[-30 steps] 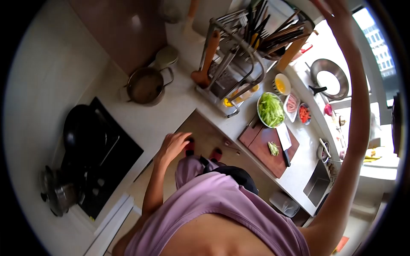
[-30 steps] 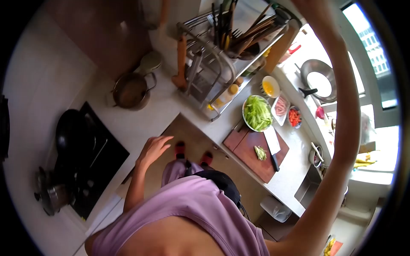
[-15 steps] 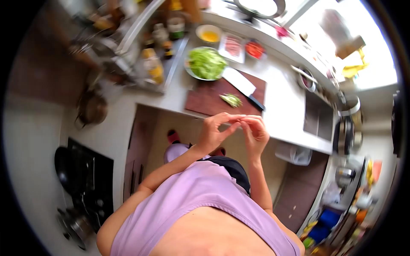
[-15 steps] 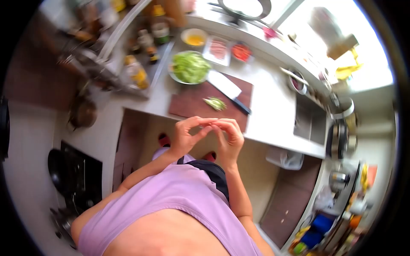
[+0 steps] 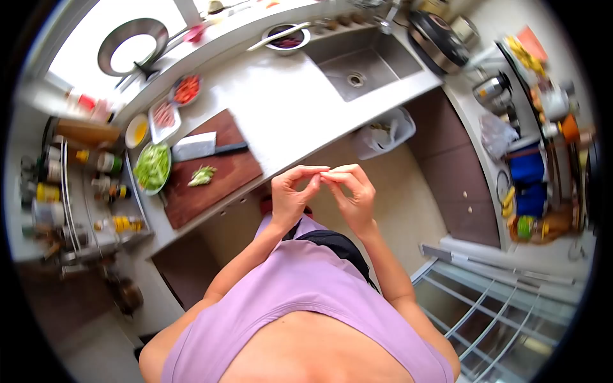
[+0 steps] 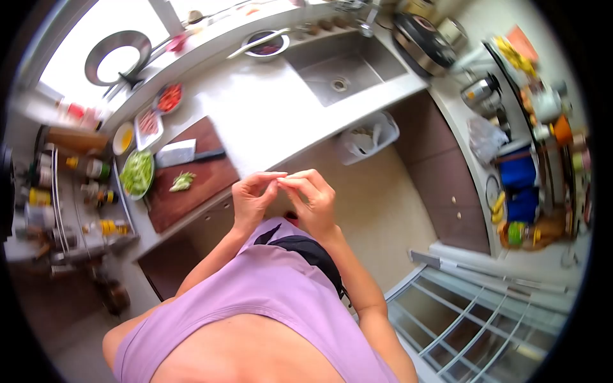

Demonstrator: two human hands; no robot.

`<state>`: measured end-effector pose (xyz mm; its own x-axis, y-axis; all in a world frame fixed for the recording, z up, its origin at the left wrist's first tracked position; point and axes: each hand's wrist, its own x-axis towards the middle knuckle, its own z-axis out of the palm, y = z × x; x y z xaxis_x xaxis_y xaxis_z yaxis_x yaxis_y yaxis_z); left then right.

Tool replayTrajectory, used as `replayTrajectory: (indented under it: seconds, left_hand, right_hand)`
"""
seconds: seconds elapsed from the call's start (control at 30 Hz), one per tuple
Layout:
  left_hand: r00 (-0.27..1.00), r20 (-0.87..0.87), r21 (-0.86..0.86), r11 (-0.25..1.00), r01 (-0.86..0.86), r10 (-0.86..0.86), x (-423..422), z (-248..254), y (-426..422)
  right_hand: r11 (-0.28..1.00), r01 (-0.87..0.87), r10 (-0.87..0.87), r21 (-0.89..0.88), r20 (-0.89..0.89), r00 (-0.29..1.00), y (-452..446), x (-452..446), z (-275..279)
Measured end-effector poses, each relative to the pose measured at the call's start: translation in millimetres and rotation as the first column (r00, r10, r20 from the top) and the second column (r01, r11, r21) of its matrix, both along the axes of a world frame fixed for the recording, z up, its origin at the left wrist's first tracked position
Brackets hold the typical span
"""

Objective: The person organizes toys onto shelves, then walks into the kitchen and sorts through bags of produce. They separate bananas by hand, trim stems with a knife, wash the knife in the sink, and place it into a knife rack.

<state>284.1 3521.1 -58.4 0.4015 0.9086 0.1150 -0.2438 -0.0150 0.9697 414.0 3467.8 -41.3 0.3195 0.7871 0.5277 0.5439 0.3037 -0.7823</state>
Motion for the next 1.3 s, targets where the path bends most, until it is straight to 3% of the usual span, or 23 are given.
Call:
replayTrajectory:
  seconds: [0.07,0.13,0.23,0.37,0.43,0.5,0.57,0.63,0.7,0.73,0.77,0.8,0.83,0.9,0.93,0.97,1.0,1.03,1.1,1.17,1.2,1.23,1.3]
  left_hand:
    - [0.998,-0.01,-0.028,0.998,0.061,-0.062,19.0,-2.6,10.4]
    - [0.992,-0.06,-0.065,0.992,0.111,-0.115,34.5,-7.3,25.1]
    - [0.98,-0.135,0.025,0.988,0.15,-0.146,66.5,-16.3,59.9]
    - [0.958,-0.274,0.146,0.98,0.132,-0.088,121.4,-49.9,136.1]
    - [0.972,-0.224,0.266,0.954,0.136,-0.076,159.0,-68.4,179.0]
    - [0.96,-0.275,0.411,0.897,0.164,-0.05,201.0,-70.6,219.0]
    - [0.89,-0.454,0.574,0.781,0.246,0.053,245.6,-112.2,276.8]
    - [0.72,-0.643,0.682,0.624,0.382,0.263,278.5,-127.7,306.4]
    - [0.405,-0.896,0.417,0.664,0.621,0.184,304.1,-152.8,340.3]
    - [0.408,-0.863,0.506,0.513,0.693,0.299,311.2,-181.1,360.2]
    - [0.16,-0.923,0.343,0.556,0.757,0.351,325.5,-212.8,383.2]
    - [0.125,-0.94,0.266,0.452,0.852,0.319,328.2,-280.6,434.3]
    - [-0.044,-0.932,0.159,0.514,0.843,0.36,331.2,-278.2,430.5]
    - [-0.269,-0.911,-0.074,0.517,0.853,0.313,331.6,-228.2,400.5]
    - [-0.227,-0.942,-0.059,0.546,0.836,0.246,334.5,-228.1,401.2]
    - [-0.18,-0.967,-0.046,0.57,0.82,0.182,337.6,-233.4,412.5]
    - [-0.142,-0.99,-0.137,0.492,0.86,-0.028,343.6,-228.4,433.9]
    - [0.073,-0.985,0.134,0.427,0.894,0.158,341.2,-228.1,430.6]
    - [-0.145,-0.989,-0.088,0.639,0.764,0.037,354.2,-173.4,413.5]
    - [0.063,-0.99,0.133,0.694,0.708,0.126,356.6,-182.3,426.6]
    - [0.016,-0.951,0.182,0.519,0.835,0.308,361.0,-207.0,448.8]
    - [0.115,-0.82,0.371,0.367,0.853,0.56,339.6,-191.2,421.1]
    - [-0.035,-0.856,0.243,0.462,0.853,0.516,350.2,-166.9,406.3]
  right_hand:
    - [0.999,0.013,-0.017,0.049,0.076,0.997,2.0,20.5,-5.8]
    - [0.997,0.065,-0.077,0.053,0.273,0.959,5.7,36.5,-6.6]
    - [0.989,0.146,-0.124,0.0,0.535,0.836,17.6,59.4,-11.3]
    - [0.931,0.326,-0.245,-0.166,0.379,0.893,48.2,86.2,-32.0]
    - [0.859,0.221,-0.232,-0.462,0.034,0.972,75.2,108.7,-44.4]
    - [0.874,0.207,-0.28,-0.439,-0.108,0.954,122.0,137.8,-81.6]
    - [0.855,0.22,-0.298,-0.469,-0.097,0.95,175.2,164.8,-130.5]
    - [0.796,0.286,-0.38,-0.534,-0.073,0.922,232.4,186.9,-183.8]
    - [0.745,0.213,-0.455,-0.632,-0.249,0.855,267.5,202.8,-195.3]
    - [0.712,0.131,-0.46,-0.689,-0.317,0.83,271.6,209.4,-179.1]
    - [0.677,0.046,-0.467,-0.735,-0.38,0.799,275.0,216.2,-159.5]
    - [0.661,0.037,-0.444,-0.749,-0.352,0.824,276.5,222.9,-153.7]
    - [0.643,0.022,-0.419,-0.765,-0.327,0.847,280.3,224.2,-157.7]
    - [0.549,0.183,-0.275,-0.816,0.031,0.961,275.2,207.7,-146.3]
    - [0.639,-0.059,-0.138,-0.767,-0.19,0.972,289.6,218.0,-190.8]
    - [0.738,0.154,-0.24,-0.657,-0.043,0.97,296.4,212.1,-216.1]
    - [0.744,0.116,-0.237,-0.658,-0.098,0.966,286.0,215.2,-199.5]
    - [0.749,0.076,-0.232,-0.658,-0.153,0.961,268.5,217.0,-170.5]
    - [0.795,0.195,-0.362,-0.575,-0.191,0.913,257.8,214.2,-170.6]
    - [0.713,0.271,-0.47,-0.647,-0.154,0.869,235.4,212.2,-144.5]
    - [0.716,0.239,-0.471,-0.656,-0.201,0.859,227.1,216.0,-149.4]
    - [0.762,0.28,-0.363,-0.584,-0.027,0.931,229.2,223.1,-187.3]
    - [0.821,0.41,-0.436,-0.397,0.027,0.899,193.8,204.7,-217.8]
